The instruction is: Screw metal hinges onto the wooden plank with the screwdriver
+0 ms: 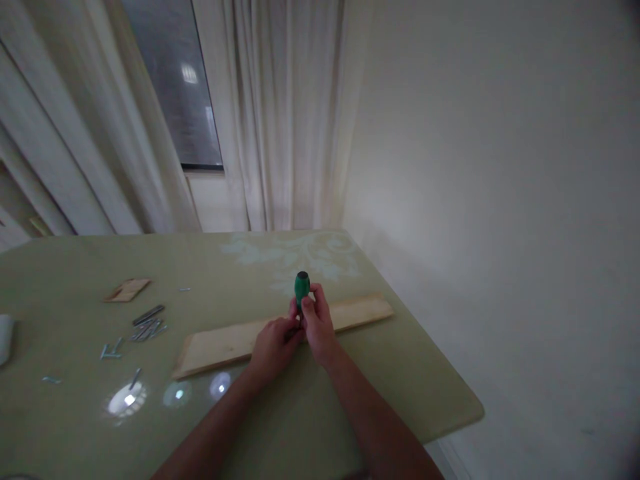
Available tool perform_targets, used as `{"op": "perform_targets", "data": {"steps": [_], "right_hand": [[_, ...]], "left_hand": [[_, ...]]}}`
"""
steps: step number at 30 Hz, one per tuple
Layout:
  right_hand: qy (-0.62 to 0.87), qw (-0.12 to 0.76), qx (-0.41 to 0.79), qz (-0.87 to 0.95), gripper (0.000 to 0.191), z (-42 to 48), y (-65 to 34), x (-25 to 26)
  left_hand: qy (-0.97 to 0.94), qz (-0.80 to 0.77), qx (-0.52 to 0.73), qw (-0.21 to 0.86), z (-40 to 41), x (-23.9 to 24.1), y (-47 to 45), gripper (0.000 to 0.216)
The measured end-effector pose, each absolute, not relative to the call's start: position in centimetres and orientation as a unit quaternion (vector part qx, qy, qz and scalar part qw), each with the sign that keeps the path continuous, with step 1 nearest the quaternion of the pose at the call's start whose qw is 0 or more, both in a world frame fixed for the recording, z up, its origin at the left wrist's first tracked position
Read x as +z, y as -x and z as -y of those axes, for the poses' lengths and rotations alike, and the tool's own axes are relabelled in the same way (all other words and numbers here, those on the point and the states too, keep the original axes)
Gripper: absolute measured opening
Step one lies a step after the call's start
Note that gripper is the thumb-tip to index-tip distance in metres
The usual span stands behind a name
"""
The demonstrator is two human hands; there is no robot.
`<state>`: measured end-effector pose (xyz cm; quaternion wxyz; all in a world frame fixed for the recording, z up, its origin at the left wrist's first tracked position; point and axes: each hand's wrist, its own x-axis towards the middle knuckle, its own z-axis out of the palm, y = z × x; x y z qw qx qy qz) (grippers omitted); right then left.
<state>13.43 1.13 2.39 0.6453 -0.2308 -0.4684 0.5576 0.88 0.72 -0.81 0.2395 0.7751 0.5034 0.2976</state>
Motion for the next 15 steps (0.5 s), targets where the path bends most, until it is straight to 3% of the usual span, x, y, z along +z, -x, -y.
{"op": "perform_targets", "data": {"steps": [5,9,12,15], "right_hand": [[0.237,0.644,0.545,0.481,0.038,-1.12,-13.52,2.67],[0.226,0.658,0.553,0.458,0.051,-1.11,-13.63,2.92],[0.244,0.661,0.534,0.468,0.037,-1.3,-13.69,2.61],[0.247,0.623,0.547,0.502,0.038,-1.36,-13.68,2.12]], "left_hand": [[-0.777,-0.499,0.305,0.233,-0.67,-0.73,-0.84,0.016],[-0.779,-0.499,0.304,0.227,-0.73,-0.83,-0.84,0.017],[-0.78,-0.503,0.298,0.224,-0.76,-1.07,-0.73,0.016],[-0.779,-0.51,0.293,0.218,-0.75,-1.29,-0.58,0.015]]}}
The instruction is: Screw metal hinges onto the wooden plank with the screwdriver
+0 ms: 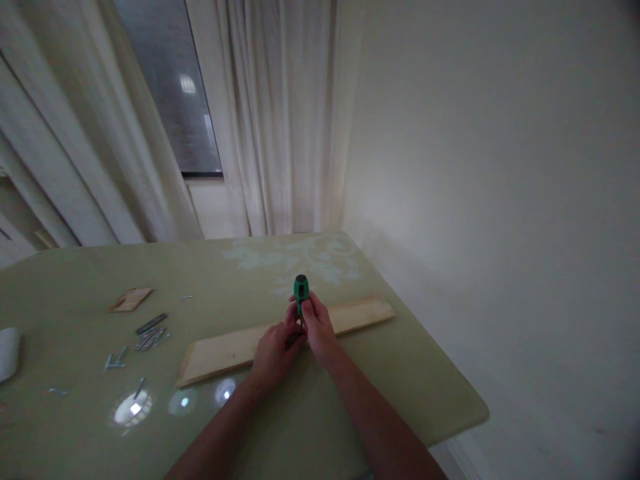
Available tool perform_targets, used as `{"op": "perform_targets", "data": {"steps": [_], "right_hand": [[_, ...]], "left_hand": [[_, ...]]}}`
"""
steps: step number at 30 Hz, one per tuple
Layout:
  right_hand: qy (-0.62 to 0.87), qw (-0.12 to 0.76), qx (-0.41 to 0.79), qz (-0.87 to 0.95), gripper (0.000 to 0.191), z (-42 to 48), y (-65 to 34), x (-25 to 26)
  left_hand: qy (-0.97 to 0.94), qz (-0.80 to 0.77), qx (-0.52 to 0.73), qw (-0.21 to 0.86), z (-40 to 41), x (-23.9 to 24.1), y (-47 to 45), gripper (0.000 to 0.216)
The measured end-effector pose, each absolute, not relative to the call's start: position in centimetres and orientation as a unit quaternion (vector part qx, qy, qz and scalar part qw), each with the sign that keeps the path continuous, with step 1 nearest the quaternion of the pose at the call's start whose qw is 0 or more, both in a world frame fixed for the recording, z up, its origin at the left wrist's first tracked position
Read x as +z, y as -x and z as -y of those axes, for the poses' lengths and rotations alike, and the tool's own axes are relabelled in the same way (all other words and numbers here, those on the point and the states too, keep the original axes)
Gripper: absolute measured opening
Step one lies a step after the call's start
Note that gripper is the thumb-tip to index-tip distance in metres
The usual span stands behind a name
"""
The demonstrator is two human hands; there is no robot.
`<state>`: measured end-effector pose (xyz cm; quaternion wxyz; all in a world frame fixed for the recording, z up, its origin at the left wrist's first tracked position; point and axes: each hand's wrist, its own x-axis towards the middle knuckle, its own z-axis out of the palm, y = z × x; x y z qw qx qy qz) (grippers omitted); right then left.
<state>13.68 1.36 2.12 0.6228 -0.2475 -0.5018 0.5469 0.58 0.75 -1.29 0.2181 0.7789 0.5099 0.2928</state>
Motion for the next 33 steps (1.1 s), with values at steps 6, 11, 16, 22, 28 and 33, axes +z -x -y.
{"op": "perform_targets", "data": {"steps": [6,11,16,22,28,33], "right_hand": [[0.215,0.619,0.574,0.491,0.04,-0.9,-13.4,2.1],[0.248,0.649,0.542,0.472,0.033,-1.2,-13.4,2.1],[0.252,0.648,0.537,0.478,0.041,-1.6,-13.7,2.0],[0.222,0.632,0.583,0.459,0.038,-1.7,-13.8,1.9],[0.219,0.64,0.589,0.441,0.045,-2.2,-14.0,1.6],[0.209,0.632,0.605,0.437,0.037,-1.8,-14.2,2.1]], "left_hand": [[-0.783,-0.502,0.296,0.216,-0.9,-1.4,-0.7,0.02],[-0.79,-0.49,0.301,0.211,-0.6,-1.2,-0.7,0.013],[-0.813,-0.477,0.3,0.144,0.0,-1.0,-0.4,0.009],[-0.812,-0.487,0.291,0.133,-0.2,-1.1,-0.4,0.007],[-0.808,-0.502,0.285,0.12,0.1,-0.9,-0.7,0.011],[-0.806,-0.507,0.283,0.115,0.2,-1.2,-0.8,0.011]]}}
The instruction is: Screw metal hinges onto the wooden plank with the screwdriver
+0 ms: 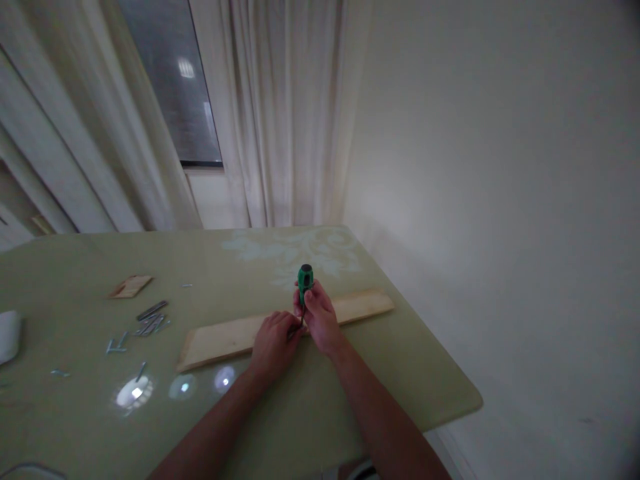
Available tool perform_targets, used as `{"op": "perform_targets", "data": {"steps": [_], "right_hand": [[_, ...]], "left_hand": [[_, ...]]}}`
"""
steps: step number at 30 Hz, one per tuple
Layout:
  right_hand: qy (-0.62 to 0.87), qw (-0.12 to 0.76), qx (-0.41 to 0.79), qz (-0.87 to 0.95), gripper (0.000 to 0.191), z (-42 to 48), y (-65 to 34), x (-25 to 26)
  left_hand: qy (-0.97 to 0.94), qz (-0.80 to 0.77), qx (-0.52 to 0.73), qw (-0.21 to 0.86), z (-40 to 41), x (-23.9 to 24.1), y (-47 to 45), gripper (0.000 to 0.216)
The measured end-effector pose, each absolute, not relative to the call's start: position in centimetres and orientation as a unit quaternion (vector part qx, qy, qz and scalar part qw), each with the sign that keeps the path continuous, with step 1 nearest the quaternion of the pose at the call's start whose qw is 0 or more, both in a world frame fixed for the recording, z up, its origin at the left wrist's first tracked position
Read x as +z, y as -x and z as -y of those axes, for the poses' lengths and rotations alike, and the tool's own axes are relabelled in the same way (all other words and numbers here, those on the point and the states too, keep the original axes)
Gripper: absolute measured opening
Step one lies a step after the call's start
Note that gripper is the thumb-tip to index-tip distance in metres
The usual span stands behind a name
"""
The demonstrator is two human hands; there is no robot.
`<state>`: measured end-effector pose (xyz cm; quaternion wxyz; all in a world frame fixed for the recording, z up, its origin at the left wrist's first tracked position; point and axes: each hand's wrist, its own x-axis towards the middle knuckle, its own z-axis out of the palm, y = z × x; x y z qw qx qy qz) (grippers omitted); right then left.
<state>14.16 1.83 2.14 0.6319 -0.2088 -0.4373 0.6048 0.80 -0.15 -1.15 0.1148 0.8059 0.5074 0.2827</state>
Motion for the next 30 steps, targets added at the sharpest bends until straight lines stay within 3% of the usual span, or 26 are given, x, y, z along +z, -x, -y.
{"op": "perform_targets", "data": {"steps": [13,20,26,30], "right_hand": [[0.2,0.654,0.592,0.427,0.038,-2.01,-14.12,2.28],[0.195,0.625,0.608,0.449,0.043,-1.65,-14.2,2.34],[0.208,0.636,0.599,0.438,0.037,-1.9,-14.39,2.14],[0.207,0.629,0.605,0.442,0.043,-1.82,-14.44,2.19]], "left_hand": [[-0.811,-0.49,0.289,0.136,0.03,-0.82,-0.56,0.009],[-0.797,-0.519,0.283,0.124,-0.27,-1.04,-0.87,0.011],[-0.81,-0.501,0.276,0.132,-0.23,-1.0,-0.7,0.007],[-0.805,-0.506,0.28,0.133,-0.33,-1.25,-0.68,0.009]]}}
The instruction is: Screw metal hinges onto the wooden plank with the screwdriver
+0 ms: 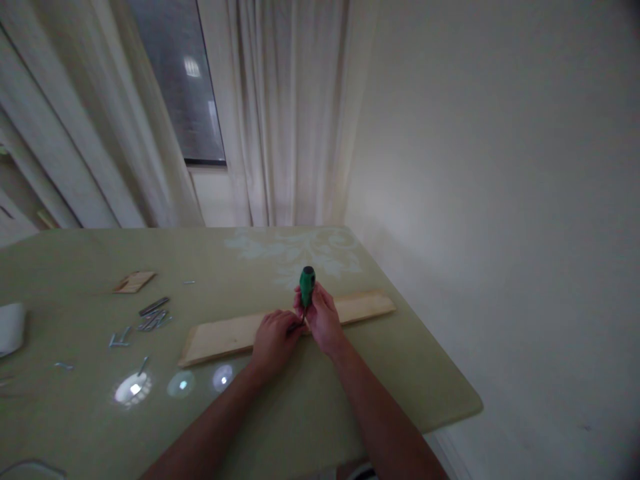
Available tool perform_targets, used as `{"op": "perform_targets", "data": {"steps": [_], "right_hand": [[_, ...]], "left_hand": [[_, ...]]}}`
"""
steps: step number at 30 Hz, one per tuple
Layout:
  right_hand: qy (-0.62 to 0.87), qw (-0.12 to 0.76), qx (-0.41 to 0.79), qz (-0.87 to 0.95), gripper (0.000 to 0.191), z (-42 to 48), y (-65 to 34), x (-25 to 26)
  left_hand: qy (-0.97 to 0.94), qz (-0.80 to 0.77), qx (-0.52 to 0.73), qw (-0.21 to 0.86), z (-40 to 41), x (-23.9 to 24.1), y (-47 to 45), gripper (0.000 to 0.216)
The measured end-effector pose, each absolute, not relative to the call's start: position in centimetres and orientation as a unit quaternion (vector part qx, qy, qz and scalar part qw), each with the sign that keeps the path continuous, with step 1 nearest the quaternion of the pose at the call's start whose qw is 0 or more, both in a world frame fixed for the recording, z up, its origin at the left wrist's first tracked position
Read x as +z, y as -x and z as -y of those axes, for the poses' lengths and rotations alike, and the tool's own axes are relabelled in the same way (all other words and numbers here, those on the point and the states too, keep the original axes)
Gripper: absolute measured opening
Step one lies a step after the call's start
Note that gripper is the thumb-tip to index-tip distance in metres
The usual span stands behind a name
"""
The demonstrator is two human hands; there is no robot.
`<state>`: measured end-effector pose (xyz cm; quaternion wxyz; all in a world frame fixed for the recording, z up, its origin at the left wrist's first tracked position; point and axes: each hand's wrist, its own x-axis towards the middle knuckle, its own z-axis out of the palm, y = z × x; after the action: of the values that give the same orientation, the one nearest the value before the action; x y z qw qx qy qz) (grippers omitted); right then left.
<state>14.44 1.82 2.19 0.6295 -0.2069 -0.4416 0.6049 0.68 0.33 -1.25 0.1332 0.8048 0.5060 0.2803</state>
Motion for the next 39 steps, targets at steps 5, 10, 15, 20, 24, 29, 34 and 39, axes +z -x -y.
{"op": "perform_targets", "data": {"steps": [5,10,15,20,24,29,34,39], "right_hand": [[0.188,0.601,0.633,0.451,0.053,-1.0,-14.4,2.4],[0.203,0.648,0.59,0.437,0.043,-1.6,-14.4,2.2],[0.202,0.65,0.587,0.438,0.044,-2.2,-14.7,2.4],[0.178,0.647,0.617,0.411,0.04,-1.9,-14.7,2.4],[0.169,0.653,0.628,0.388,0.037,-2.2,-14.5,2.0],[0.172,0.642,0.636,0.392,0.036,-2.2,-14.4,1.9],[0.175,0.634,0.643,0.392,0.039,-1.4,-14.6,2.4],[0.185,0.639,0.637,0.389,0.032,-1.8,-14.5,2.4]], "left_hand": [[-0.799,-0.514,0.285,0.127,-0.3,-1.5,-0.8,0.008],[-0.799,-0.511,0.288,0.129,-0.1,-1.3,-0.9,0.01],[-0.791,-0.521,0.293,0.131,-0.2,-1.1,-1.0,0.013],[-0.79,-0.522,0.292,0.134,-0.2,-1.1,-0.8,0.012],[-0.797,-0.511,0.289,0.141,-0.1,-0.9,-0.7,0.008],[-0.804,-0.502,0.281,0.147,-0.1,-0.7,-0.7,0.005],[-0.796,-0.517,0.281,0.141,-0.1,-0.8,-0.9,0.006],[-0.793,-0.515,0.29,0.146,0.0,-0.6,-1.0,0.01]]}}
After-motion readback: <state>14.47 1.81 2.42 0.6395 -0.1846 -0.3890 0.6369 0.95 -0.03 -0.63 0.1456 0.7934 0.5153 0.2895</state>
